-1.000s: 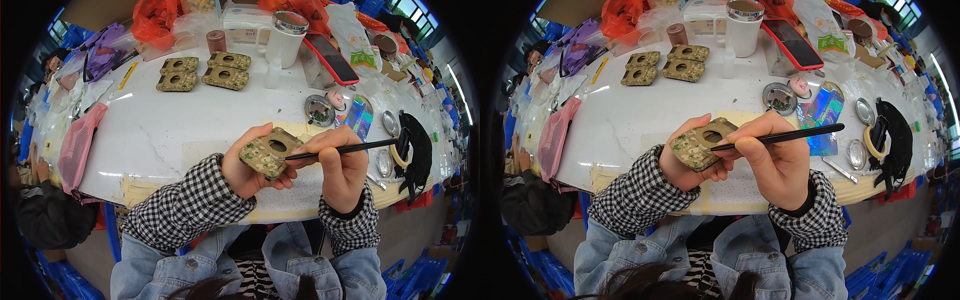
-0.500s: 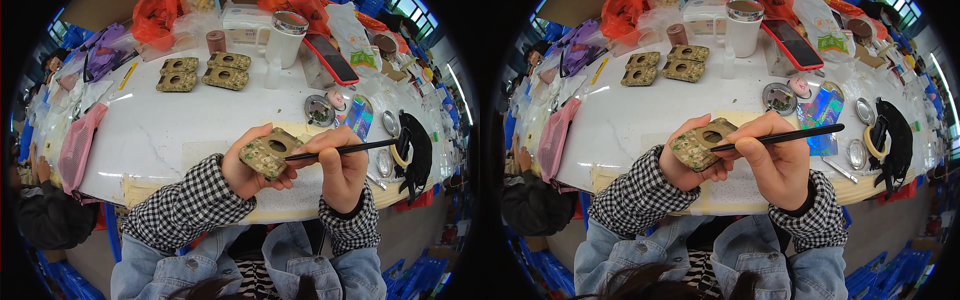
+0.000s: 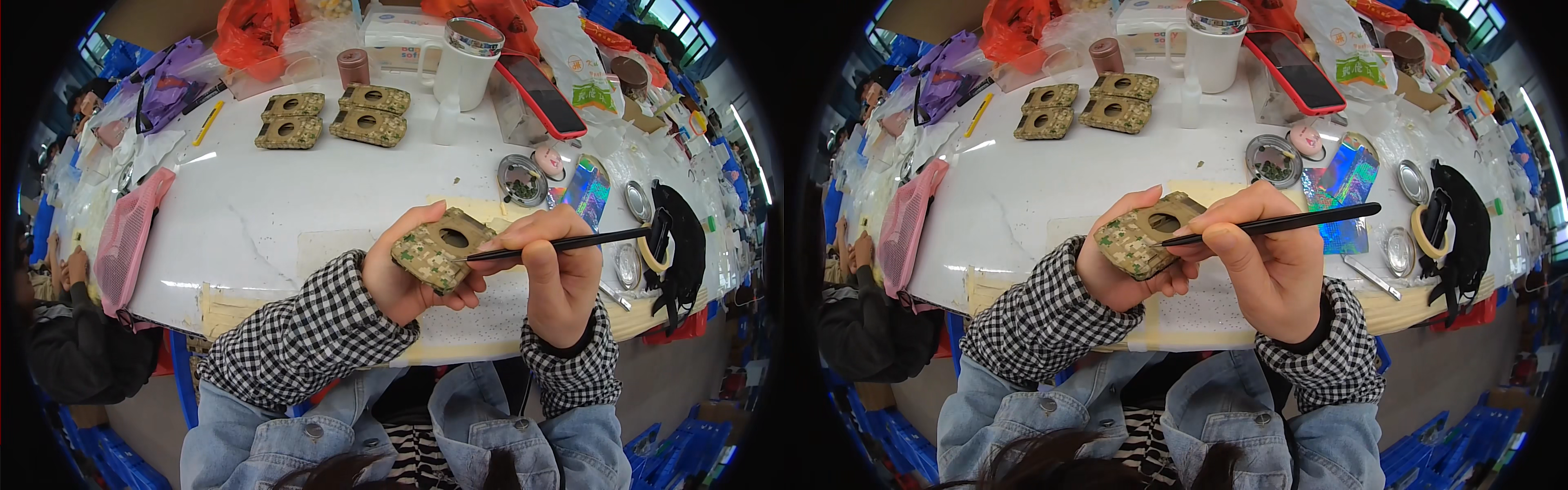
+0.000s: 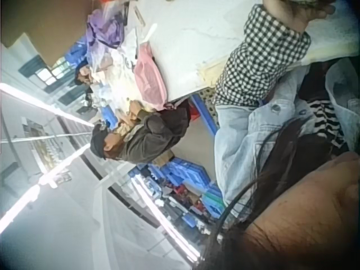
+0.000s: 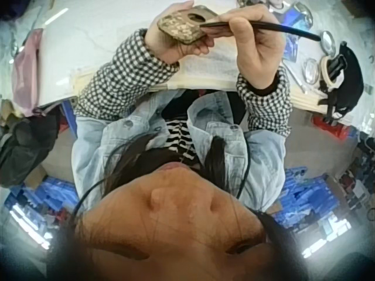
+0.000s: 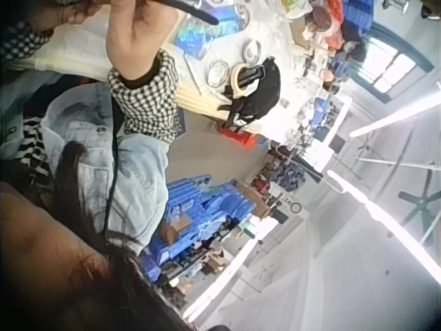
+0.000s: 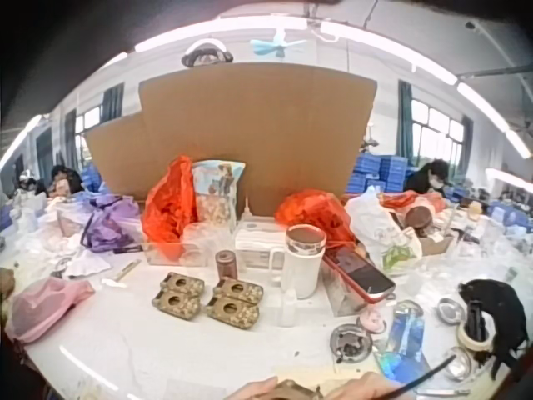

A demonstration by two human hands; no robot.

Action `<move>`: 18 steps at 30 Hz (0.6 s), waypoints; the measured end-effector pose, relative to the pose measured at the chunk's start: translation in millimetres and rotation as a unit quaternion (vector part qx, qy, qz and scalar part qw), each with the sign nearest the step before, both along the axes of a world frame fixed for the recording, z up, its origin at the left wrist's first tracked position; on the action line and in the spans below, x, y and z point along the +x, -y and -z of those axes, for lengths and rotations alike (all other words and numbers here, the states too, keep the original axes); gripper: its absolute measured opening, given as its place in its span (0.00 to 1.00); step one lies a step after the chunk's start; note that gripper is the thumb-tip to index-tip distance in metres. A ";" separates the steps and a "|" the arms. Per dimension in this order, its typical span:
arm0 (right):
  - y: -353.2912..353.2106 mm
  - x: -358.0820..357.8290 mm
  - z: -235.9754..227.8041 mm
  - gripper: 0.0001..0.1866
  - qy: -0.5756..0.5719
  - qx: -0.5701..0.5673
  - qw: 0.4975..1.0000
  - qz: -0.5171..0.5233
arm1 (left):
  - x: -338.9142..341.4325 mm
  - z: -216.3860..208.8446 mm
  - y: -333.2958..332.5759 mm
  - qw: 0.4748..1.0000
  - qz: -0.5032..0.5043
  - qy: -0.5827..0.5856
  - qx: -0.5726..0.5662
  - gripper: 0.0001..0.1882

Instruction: Using a brush and tweezers to apply fine details to a camouflage-patterned miniature tank turret.

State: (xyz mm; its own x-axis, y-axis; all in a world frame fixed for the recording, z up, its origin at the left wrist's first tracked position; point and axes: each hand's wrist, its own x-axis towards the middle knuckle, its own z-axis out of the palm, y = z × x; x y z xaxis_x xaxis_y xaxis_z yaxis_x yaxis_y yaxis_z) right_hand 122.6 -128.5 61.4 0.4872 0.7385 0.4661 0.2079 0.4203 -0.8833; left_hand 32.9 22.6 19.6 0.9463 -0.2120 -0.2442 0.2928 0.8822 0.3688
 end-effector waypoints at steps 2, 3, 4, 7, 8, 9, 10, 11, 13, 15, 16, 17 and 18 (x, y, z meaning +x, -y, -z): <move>0.3 0.1 -0.2 0.08 0.003 -0.001 1.000 0.001 | -0.1 -0.1 -0.1 1.000 0.004 0.001 -0.003 0.33; 0.6 0.5 -0.5 0.08 0.001 -0.002 1.000 -0.004 | -0.2 -0.3 -0.1 1.000 0.004 -0.002 0.000 0.33; 0.6 0.9 -0.7 0.08 -0.001 -0.003 1.000 -0.008 | -0.3 -0.6 -0.1 1.000 0.004 -0.004 0.004 0.33; 0.3 1.2 -0.3 0.08 -0.010 0.006 1.000 -0.018 | -0.3 -1.0 -0.6 1.000 0.004 -0.002 0.003 0.33; 0.2 1.0 -0.2 0.08 -0.007 0.005 1.000 -0.013 | -0.3 -0.9 -0.5 1.000 0.003 -0.003 0.004 0.33; 0.2 0.5 0.0 0.08 -0.003 0.005 1.000 -0.008 | -0.2 -0.6 -0.3 1.000 0.002 -0.004 0.006 0.33; 0.1 0.2 0.2 0.08 0.000 0.005 1.000 -0.002 | -0.1 -0.5 -0.1 1.000 0.001 -0.006 0.007 0.33; 0.1 0.3 0.5 0.08 0.000 0.006 1.000 -0.006 | -0.1 -0.5 0.2 1.000 -0.001 -0.007 0.009 0.33; 0.4 0.9 0.8 0.08 -0.001 0.008 1.000 -0.013 | 0.3 -0.7 0.9 1.000 -0.005 -0.008 0.013 0.33; 0.3 1.0 0.1 0.08 -0.009 0.011 1.000 -0.021 | 0.2 -1.6 1.0 1.000 -0.006 -0.010 0.016 0.33; 0.2 1.0 -0.1 0.08 -0.013 0.012 1.000 -0.025 | 0.2 -1.8 1.0 1.000 -0.007 -0.012 0.018 0.33; 0.3 1.1 0.2 0.08 -0.004 0.008 1.000 -0.017 | 0.2 -1.7 0.7 1.000 -0.005 -0.010 0.016 0.33; 0.5 1.2 0.4 0.08 0.005 0.004 1.000 -0.008 | 0.1 -1.7 0.2 1.000 -0.003 -0.009 0.014 0.33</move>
